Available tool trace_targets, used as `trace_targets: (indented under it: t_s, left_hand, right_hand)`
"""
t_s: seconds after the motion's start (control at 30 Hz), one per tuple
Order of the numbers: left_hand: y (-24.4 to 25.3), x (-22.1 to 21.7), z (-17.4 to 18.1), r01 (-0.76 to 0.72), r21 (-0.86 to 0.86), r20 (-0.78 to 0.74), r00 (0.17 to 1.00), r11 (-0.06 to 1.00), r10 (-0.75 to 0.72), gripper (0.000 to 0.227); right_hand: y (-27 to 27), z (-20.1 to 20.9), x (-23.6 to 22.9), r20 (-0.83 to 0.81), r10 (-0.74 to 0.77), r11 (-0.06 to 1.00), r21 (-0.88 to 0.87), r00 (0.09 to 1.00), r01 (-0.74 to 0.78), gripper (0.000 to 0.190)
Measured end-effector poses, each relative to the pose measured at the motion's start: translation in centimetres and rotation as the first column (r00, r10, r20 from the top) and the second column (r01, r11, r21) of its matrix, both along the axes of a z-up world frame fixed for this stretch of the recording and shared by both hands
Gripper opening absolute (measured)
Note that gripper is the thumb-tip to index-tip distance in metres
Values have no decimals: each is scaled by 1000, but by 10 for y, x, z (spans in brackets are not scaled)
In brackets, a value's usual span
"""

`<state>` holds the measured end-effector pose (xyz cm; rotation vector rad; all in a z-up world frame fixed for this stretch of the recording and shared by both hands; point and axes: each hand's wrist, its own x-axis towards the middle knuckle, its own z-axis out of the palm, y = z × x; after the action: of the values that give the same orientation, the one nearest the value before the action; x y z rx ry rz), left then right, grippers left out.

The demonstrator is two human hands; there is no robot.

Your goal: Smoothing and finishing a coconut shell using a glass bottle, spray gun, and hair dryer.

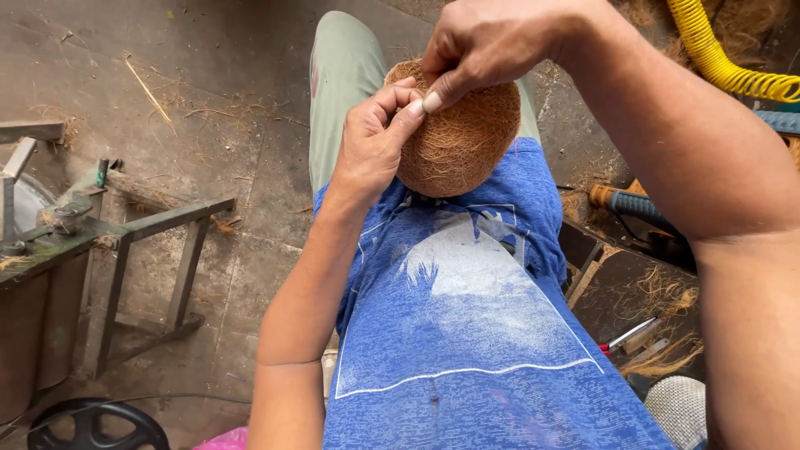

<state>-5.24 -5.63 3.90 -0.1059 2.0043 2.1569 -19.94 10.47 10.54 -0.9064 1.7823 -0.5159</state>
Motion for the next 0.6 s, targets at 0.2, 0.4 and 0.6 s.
trace_targets:
  t_s: [0.2, 0.4, 0.6]
  left_hand:
    - [-3, -1, -12, -31, 78, -22, 999, 996, 33, 12]
    - [-8, 2, -24, -127, 259, 9, 992, 958, 129, 8]
    - [-4, 4, -17, -111, 231, -10, 993, 967, 116, 9]
  right_hand:
    - [26, 3, -1, 100, -258, 964, -46, 961, 263, 45]
    - [87, -7, 36, 75, -622, 730, -306, 780, 611, 29]
    - [87, -42, 101, 452, -758, 375, -289, 471, 881, 21]
